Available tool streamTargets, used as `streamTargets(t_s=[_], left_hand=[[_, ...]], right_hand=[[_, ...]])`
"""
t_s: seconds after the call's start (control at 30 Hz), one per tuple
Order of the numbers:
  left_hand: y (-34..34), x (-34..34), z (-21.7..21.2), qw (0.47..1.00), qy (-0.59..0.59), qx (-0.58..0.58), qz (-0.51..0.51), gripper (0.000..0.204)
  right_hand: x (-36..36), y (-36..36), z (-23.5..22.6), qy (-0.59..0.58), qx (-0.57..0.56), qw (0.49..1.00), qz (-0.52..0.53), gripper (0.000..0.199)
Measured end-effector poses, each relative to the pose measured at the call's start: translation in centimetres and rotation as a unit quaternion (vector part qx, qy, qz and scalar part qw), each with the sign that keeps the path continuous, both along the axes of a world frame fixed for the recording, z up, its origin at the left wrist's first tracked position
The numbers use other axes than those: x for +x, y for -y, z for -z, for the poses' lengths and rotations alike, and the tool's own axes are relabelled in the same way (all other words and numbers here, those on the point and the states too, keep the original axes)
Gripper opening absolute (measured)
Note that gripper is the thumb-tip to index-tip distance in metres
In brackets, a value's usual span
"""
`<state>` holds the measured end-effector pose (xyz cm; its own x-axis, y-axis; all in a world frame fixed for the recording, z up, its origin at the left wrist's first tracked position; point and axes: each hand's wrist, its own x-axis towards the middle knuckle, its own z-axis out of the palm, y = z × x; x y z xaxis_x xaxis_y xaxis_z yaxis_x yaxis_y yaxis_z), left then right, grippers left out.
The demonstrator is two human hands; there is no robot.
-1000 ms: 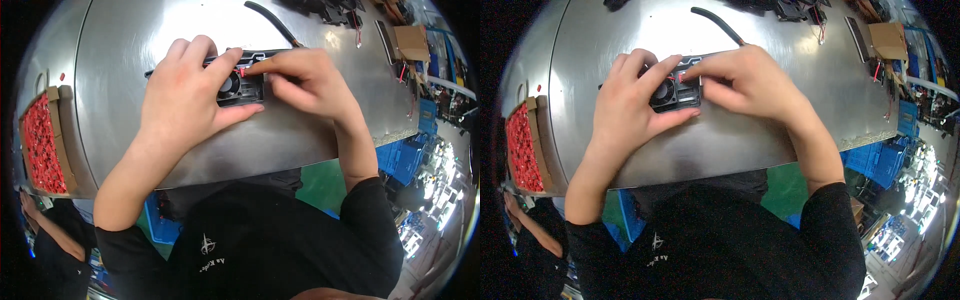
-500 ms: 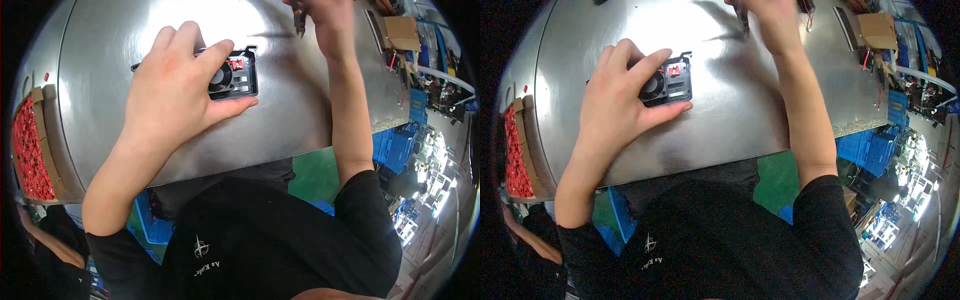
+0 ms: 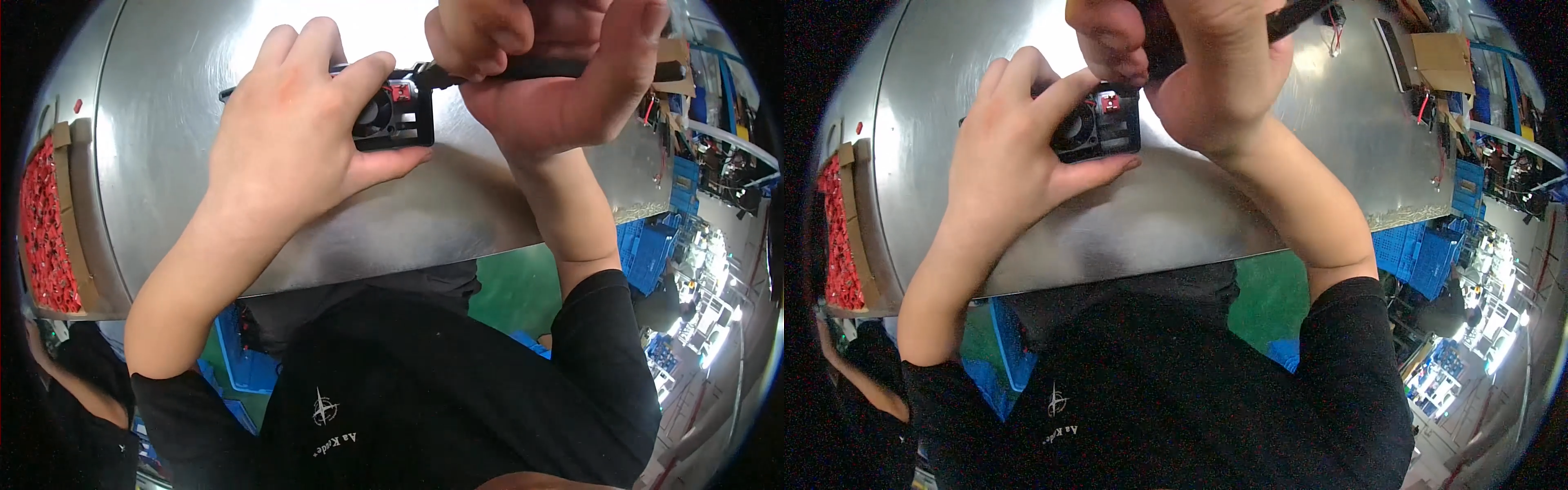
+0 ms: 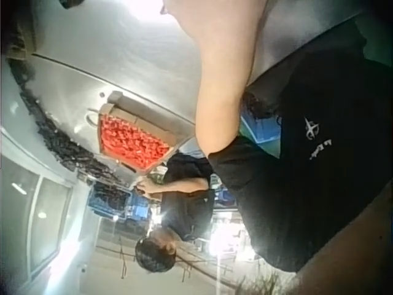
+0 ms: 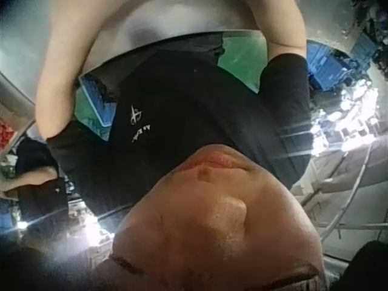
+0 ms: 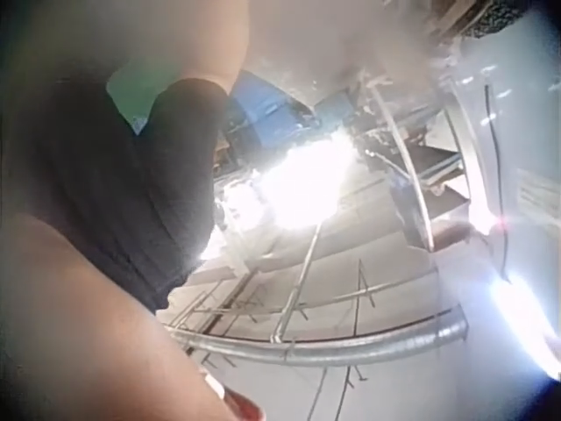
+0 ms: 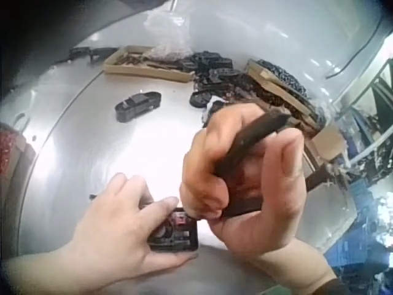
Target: Assembling a cooling fan component and internal wiring into an electronic module housing.
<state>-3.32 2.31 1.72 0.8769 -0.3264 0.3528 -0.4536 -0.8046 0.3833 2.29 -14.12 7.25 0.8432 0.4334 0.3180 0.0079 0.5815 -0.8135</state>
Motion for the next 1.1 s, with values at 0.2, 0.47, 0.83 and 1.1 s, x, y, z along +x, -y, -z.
streamTargets(t_s=[0.2,0.47,0.83,1.1], left_hand=[[0.1,0.0,-1.2,0.999,0.006,0.032,0.018,0.058],[0.0,-0.2,0.2,1.0,-0.005,-0.004,-0.009,0.062],[0.4,0.1,-0.5,1.0,-0.01,0.012,-0.007,0.067],[0.1,0.0,-0.3,0.999,-0.028,0.02,-0.007,0.061]], right_hand=[[0.4,0.4,2.7,0.128,-0.107,0.986,-0.01,0.065],[2.3,-0.2,3.2,0.104,0.084,0.987,-0.087,0.084],[3.9,-0.5,4.7,0.188,0.089,0.965,-0.16,0.105],[1.0,-1.2,3.6,0.142,-0.059,0.988,-0.034,0.104]])
